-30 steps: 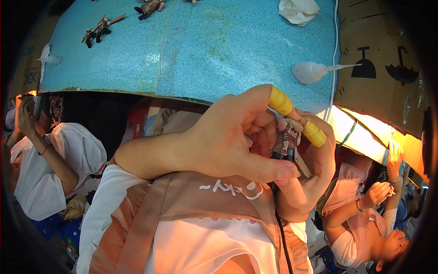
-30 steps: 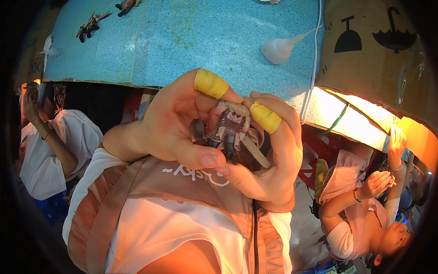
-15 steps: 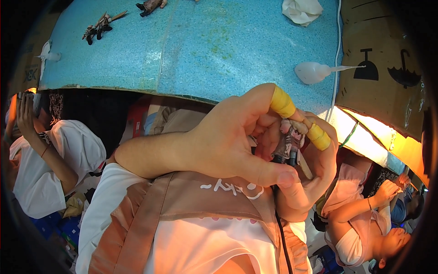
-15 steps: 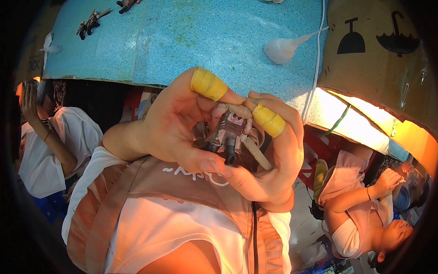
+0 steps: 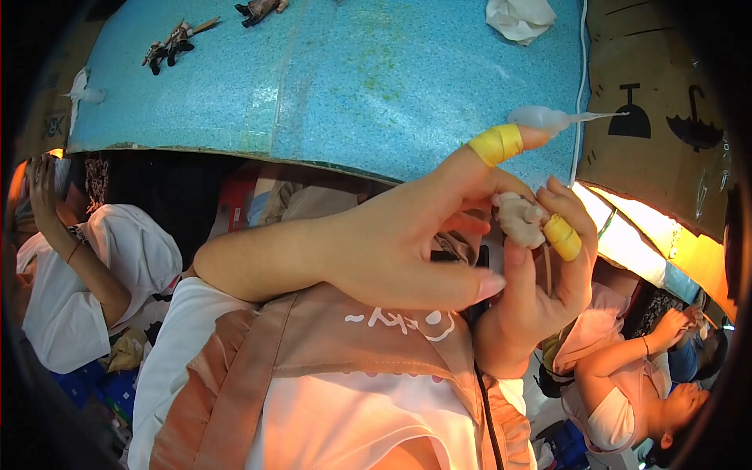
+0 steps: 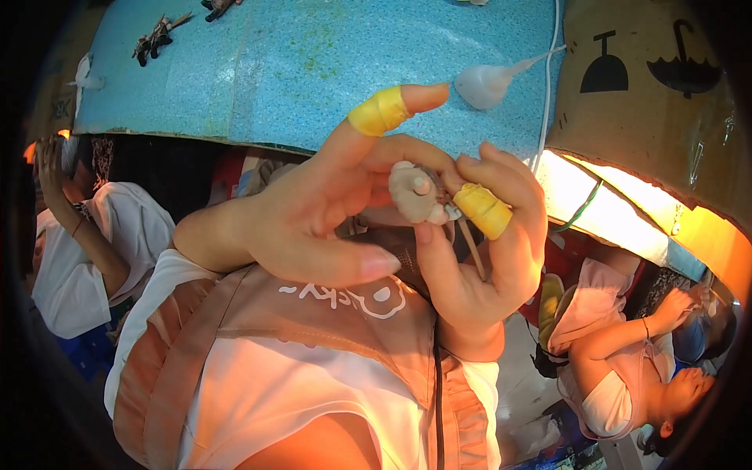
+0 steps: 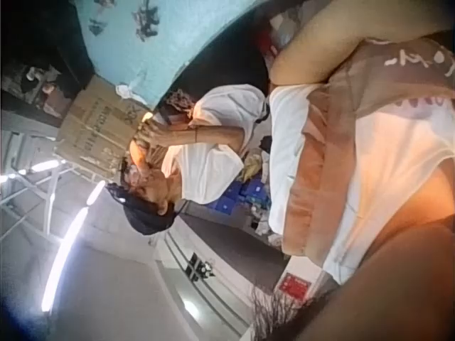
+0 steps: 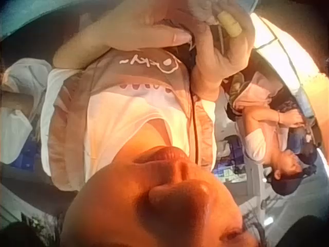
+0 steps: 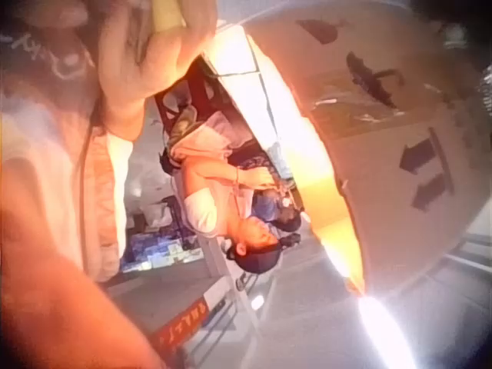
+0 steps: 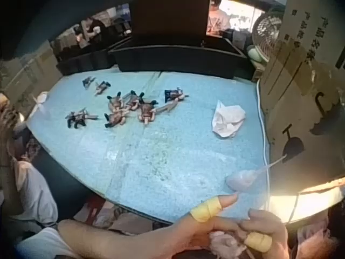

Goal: The person assembles toy figurines by joining figure components together and applying glue from a squeeze bottle, then sets the assembled figurines on the table.

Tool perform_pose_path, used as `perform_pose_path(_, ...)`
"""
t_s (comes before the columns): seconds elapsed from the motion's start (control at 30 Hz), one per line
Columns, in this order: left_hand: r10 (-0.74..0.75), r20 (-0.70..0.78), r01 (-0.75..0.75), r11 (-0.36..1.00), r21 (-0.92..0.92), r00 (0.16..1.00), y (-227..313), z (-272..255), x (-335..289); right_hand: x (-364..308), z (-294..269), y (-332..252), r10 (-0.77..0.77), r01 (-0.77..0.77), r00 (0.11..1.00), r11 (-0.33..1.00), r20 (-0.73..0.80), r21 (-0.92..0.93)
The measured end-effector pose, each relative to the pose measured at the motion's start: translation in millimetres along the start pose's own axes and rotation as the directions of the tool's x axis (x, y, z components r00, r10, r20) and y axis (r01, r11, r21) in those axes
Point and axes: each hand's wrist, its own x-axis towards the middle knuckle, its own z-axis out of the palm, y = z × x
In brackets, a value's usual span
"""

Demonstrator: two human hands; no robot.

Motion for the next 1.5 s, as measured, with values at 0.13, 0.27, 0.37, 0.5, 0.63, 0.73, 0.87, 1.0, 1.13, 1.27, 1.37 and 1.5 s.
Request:
perform_pose_path(0.13,-0.104,-0.023,0.095,0.967,-0.238,0.994,5.3,-2.8,3.4,3.0,-0.2,-3.3,-0.109,0.112,0.993,0.988,0.037,-0.104)
perform_pose_path(0.27,-0.149,-0.038,0.136,0.963,-0.234,0.988,8.1,-3.4,3.0,4.5,-0.5,-8.6,-0.174,0.193,0.980,0.951,0.098,-0.241)
perform_pose_path(0.37,-0.184,-0.024,0.177,0.966,-0.191,0.983,9.0,-7.7,1.7,1.6,3.4,-10.1,-0.203,0.228,0.973,0.926,0.112,-0.300)
perform_pose_path(0.5,-0.202,-0.020,0.193,0.959,-0.205,0.979,8.4,-8.0,0.9,0.3,5.5,-8.8,-0.222,0.242,0.970,0.926,0.101,-0.289)
perform_pose_path(0.63,-0.184,-0.003,0.178,0.953,-0.244,0.983,7.4,-8.7,0.8,-0.2,3.8,-9.9,-0.211,0.228,0.973,0.929,0.088,-0.291)
perform_pose_path(0.73,-0.174,0.003,0.169,0.948,-0.271,0.985,5.0,-9.2,0.6,0.2,2.0,-10.2,-0.188,0.204,0.979,0.937,0.084,-0.283)
perform_pose_path(0.87,-0.010,-0.015,0.009,0.999,-0.051,1.000,-1.7,-12.2,-0.8,5.6,-0.2,-14.4,-0.083,0.092,0.987,0.994,0.139,-0.059)
perform_pose_path(1.0,0.197,0.060,-0.205,0.906,0.370,0.978,-5.8,-14.9,-1.7,-2.0,5.1,-13.4,0.116,-0.141,0.989,0.926,0.091,0.350)
perform_pose_path(1.13,0.311,0.151,-0.341,0.758,0.556,0.938,-6.1,-17.8,0.2,-2.7,3.6,-10.6,0.047,-0.075,0.993,0.960,0.107,0.271)
perform_pose_path(1.27,0.379,0.253,-0.448,0.621,0.643,0.890,-4.6,-18.0,0.4,-5.3,7.2,-19.7,0.061,-0.077,0.995,0.972,0.078,0.220)
perform_pose_path(1.37,0.445,0.291,-0.520,0.581,0.626,0.847,-10.4,-20.1,2.8,-8.0,12.9,-31.6,0.150,-0.152,0.988,0.948,0.027,0.279)
perform_pose_path(1.5,0.476,0.305,-0.551,0.555,0.623,0.825,-7.6,-17.3,7.4,-12.1,12.0,-26.9,0.205,-0.195,0.979,0.901,0.016,0.388)
